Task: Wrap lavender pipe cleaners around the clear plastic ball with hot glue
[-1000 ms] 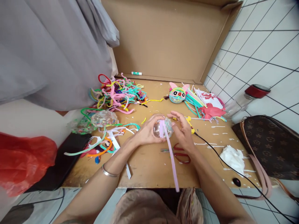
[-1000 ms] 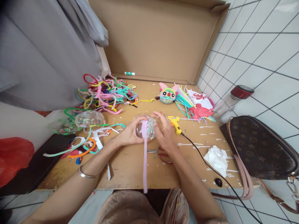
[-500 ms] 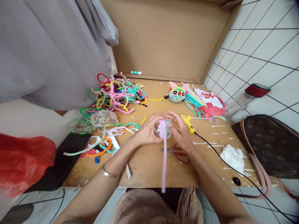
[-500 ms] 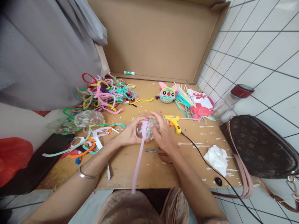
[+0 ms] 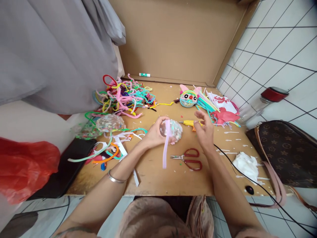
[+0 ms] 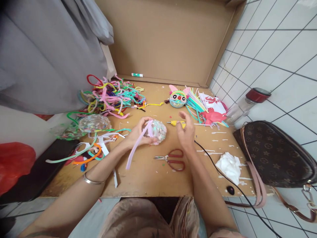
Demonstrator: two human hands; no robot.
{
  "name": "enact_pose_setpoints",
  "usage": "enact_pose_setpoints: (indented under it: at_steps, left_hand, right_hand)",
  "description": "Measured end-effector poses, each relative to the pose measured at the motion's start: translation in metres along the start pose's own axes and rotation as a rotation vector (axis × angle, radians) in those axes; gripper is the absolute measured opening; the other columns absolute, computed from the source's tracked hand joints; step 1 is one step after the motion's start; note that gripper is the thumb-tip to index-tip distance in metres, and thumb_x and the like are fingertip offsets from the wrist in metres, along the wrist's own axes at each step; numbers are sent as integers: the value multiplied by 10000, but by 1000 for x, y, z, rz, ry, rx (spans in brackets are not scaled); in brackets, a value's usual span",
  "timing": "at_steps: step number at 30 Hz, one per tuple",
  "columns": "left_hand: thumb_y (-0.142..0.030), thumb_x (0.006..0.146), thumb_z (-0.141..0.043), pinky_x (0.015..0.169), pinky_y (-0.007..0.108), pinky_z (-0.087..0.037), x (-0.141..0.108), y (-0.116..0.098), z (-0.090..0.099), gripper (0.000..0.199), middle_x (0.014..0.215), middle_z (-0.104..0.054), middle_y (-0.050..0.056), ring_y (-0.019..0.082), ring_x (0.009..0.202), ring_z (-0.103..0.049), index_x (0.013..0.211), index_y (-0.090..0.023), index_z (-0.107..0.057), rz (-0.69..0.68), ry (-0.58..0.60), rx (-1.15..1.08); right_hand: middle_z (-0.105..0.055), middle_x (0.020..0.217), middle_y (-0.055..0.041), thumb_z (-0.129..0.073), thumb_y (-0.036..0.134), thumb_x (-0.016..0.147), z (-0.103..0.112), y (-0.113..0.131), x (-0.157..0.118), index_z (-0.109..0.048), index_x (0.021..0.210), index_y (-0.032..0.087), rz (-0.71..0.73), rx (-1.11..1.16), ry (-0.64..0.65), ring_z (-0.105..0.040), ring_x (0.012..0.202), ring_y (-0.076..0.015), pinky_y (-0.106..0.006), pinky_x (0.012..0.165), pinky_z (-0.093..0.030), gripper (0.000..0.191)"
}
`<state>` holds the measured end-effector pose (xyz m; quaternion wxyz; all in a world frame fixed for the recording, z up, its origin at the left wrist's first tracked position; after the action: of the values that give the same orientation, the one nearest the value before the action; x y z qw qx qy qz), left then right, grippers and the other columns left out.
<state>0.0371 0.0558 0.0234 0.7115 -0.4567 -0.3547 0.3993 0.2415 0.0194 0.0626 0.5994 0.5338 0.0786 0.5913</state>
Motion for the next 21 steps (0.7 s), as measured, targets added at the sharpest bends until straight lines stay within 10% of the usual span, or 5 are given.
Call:
enact_pose_setpoints:
  at_steps: [3, 9, 21]
  left_hand:
    - [-358, 517, -827, 758, 318, -522, 2, 4, 7, 787, 980, -567, 5, 186, 855, -585, 1191, -203, -452, 70, -47, -93]
    - [-353, 557, -812, 823, 330, -497, 4, 7, 11, 730, 1016, -552, 16, 188, 900, -565, 1178, -199, -461, 65, -69, -112]
    - [-363, 506, -830, 782, 288, -454, 6, 12, 6, 799, 1017, -529, 15, 161, 847, -528, 1186, -217, -436, 50, -1, -156]
  right_hand:
    - [-678, 1113, -169, -449, 299, 832, 15, -25, 11, -598, 1115, 121, -133, -291, -47, -642, 1035, -273, -456, 914, -499, 366]
    - [-656, 1092, -280, -478, 541, 893, -5, -39, 0, -600, 1085, 49, -279, -898, 260, -638, 1048, -389, -487, 863, -490, 542]
    - [-682, 1113, -247, -570, 442, 806, -6, -59, -2, -618, 1119, 83, -427, -901, 294, -673, 1039, -361, -409, 800, -514, 479]
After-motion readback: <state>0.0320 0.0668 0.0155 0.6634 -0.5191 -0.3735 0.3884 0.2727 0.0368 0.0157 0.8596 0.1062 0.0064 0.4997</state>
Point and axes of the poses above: each hand's wrist, its own x-axis towards the middle knuckle, its own z-axis out of the back of the hand, y = z × x, the point moved 8 cm from there along x, towards the middle knuckle
